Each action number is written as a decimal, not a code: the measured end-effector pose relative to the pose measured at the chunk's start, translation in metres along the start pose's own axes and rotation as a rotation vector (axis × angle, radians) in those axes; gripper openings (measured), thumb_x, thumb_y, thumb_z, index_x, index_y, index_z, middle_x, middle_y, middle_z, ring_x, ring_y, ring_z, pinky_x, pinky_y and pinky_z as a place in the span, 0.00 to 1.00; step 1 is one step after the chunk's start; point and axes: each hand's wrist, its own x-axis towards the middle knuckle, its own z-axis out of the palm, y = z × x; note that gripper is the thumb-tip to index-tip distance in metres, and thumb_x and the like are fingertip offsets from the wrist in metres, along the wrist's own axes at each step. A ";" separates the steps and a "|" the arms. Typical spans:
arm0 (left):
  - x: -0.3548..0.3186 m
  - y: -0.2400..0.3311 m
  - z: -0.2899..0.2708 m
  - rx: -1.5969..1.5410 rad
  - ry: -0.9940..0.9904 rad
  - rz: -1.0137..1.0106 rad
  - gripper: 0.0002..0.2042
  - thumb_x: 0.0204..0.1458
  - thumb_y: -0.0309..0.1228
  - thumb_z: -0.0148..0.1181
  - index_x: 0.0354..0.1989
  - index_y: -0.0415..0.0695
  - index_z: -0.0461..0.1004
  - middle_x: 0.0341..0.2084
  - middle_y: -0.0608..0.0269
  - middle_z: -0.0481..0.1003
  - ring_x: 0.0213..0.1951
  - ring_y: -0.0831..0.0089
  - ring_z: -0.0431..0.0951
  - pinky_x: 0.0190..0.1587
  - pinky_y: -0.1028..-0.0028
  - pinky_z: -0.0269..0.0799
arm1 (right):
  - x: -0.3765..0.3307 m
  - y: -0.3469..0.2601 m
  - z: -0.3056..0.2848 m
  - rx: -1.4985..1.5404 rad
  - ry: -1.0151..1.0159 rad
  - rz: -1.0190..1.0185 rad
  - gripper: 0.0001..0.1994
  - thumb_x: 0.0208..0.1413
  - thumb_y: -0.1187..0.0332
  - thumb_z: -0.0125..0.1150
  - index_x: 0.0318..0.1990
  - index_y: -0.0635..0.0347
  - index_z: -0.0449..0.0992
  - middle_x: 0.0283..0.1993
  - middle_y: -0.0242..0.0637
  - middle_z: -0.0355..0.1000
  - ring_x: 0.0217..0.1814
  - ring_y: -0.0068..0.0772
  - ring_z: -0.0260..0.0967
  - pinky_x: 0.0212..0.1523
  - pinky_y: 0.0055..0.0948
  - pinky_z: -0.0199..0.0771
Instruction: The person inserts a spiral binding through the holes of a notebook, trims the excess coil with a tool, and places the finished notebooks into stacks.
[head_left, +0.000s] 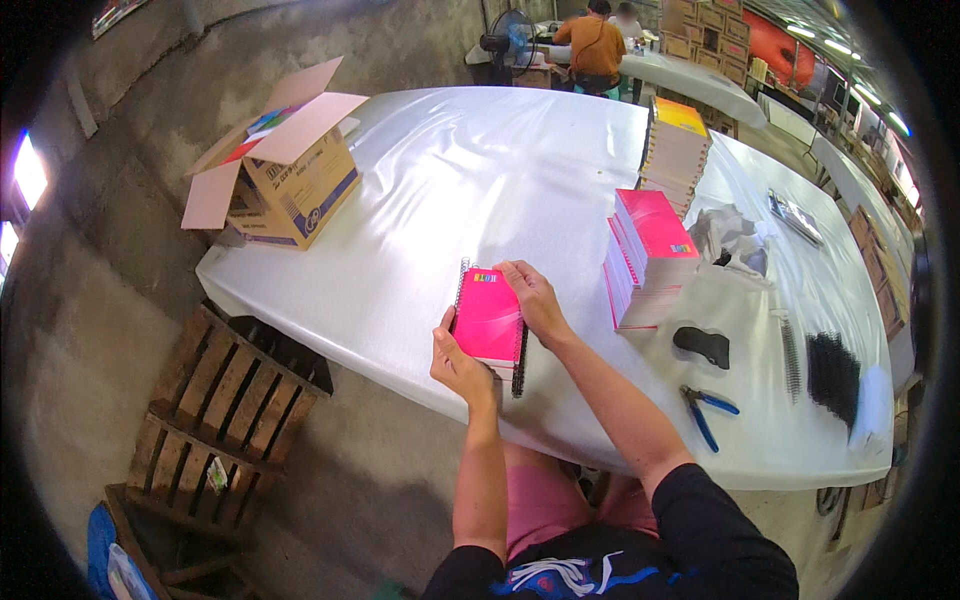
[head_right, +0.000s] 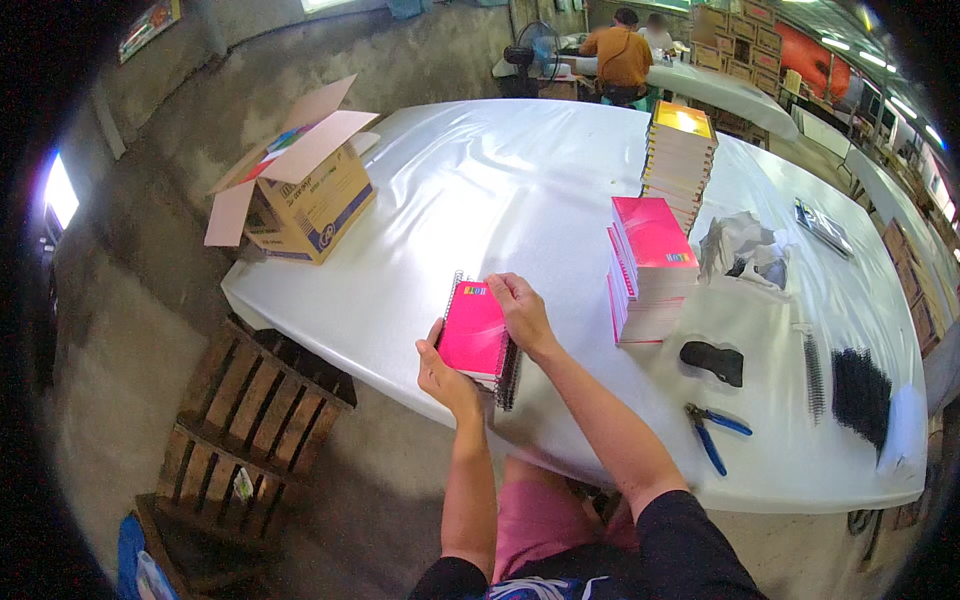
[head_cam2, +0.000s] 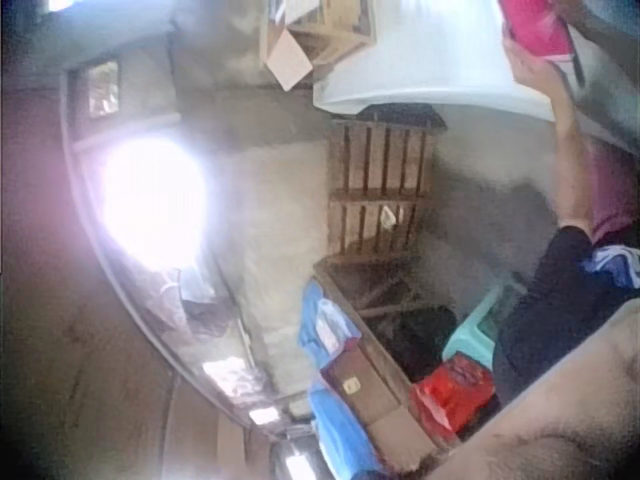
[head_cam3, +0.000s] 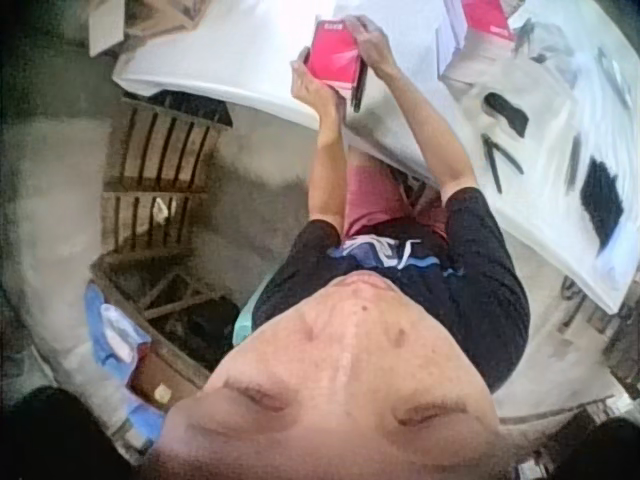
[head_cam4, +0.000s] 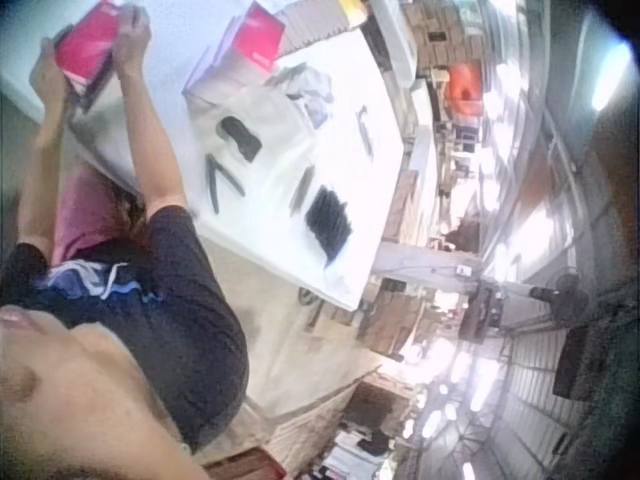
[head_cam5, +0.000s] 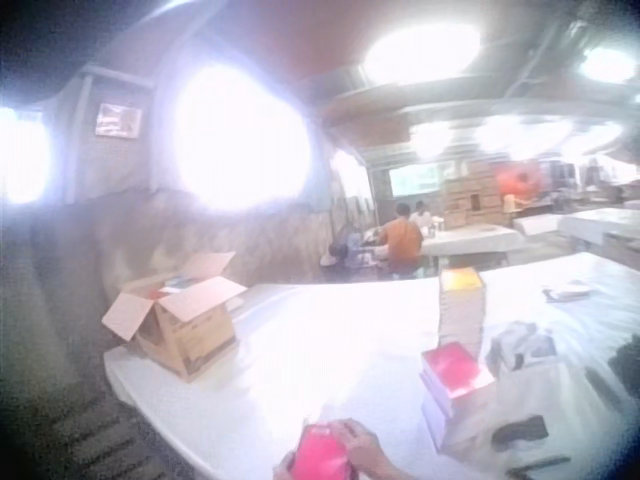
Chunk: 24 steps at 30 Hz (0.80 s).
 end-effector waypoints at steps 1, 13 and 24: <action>0.000 0.000 0.001 0.024 0.008 0.009 0.27 0.63 0.45 0.40 0.46 0.27 0.71 0.36 0.49 0.76 0.37 0.68 0.77 0.41 0.73 0.73 | -0.001 -0.003 0.002 -0.016 0.042 0.001 0.21 0.63 0.53 0.45 0.44 0.65 0.75 0.41 0.44 0.75 0.44 0.31 0.70 0.49 0.25 0.66; 0.001 0.039 -0.032 0.115 0.226 0.384 0.23 0.63 0.43 0.38 0.53 0.35 0.64 0.54 0.55 0.64 0.58 0.64 0.62 0.61 0.63 0.55 | -0.030 -0.136 -0.158 -1.160 0.790 -0.433 0.33 0.44 0.47 0.64 0.56 0.57 0.68 0.54 0.46 0.65 0.58 0.47 0.61 0.55 0.45 0.62; -0.091 0.085 0.080 0.056 -0.650 0.242 0.19 0.52 0.31 0.56 0.51 0.33 0.67 0.48 0.51 0.67 0.51 0.59 0.68 0.52 0.64 0.65 | -0.018 -0.112 -0.266 -1.054 0.520 -0.079 0.22 0.38 0.52 0.71 0.33 0.64 0.80 0.26 0.41 0.76 0.27 0.31 0.73 0.31 0.30 0.70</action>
